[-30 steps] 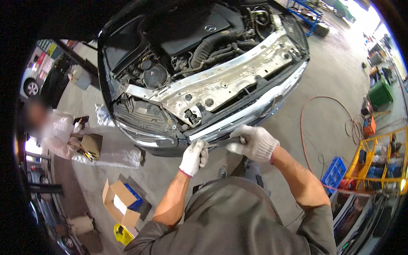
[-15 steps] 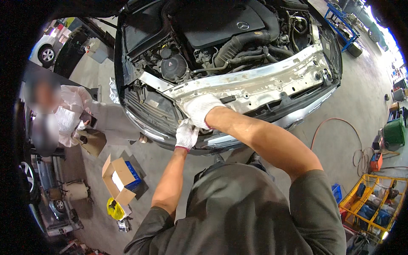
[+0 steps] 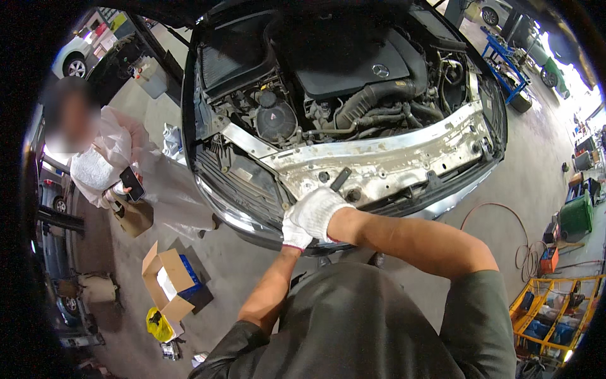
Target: The person uses a power tool to remove bolts from the front bumper of a car with the hood open. They then wipe the exposed metal surface with a white cloth.
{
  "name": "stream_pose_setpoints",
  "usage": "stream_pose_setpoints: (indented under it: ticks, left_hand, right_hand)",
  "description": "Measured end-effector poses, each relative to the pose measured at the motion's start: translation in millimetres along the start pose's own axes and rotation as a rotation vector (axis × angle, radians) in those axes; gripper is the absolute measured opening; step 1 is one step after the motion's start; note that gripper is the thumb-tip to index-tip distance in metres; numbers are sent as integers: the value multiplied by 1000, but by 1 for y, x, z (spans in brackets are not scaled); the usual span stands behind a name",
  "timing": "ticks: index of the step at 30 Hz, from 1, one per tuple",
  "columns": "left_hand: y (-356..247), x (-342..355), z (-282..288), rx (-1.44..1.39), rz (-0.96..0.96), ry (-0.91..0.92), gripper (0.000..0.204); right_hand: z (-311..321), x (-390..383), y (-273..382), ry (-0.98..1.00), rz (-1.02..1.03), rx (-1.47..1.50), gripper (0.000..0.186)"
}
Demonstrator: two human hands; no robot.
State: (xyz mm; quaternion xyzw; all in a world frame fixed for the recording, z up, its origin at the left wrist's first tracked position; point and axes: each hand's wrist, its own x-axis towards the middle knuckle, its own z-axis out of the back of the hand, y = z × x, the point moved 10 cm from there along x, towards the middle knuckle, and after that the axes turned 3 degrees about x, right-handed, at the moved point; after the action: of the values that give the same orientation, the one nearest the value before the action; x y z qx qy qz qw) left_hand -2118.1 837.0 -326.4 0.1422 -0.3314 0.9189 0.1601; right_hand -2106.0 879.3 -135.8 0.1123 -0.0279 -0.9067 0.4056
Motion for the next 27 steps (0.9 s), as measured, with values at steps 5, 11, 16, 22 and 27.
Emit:
stream_pose_setpoints:
  ticks: [5, 11, 16, 22, 27]
  left_hand:
    - [-13, 12, 16, 32, 72, 73, 41]
    - [-77, 35, 56, -441, 143, -46, 51]
    - [-76, 44, 58, -680, 146, -90, 51]
    - [-93, 46, 61, -610, 164, -163, 41]
    - [-95, 43, 84, -486, 239, -261, 43]
  right_hand:
    - [-16, -8, -44, 82, -322, 221, 28]
    - [-21, -45, -58, -105, -585, 627, 55]
    - [5, -79, -22, -13, -526, 509, 83]
    - [15, -76, 34, 111, -266, 475, 74]
    - [37, -11, 35, 58, -108, 436, 70]
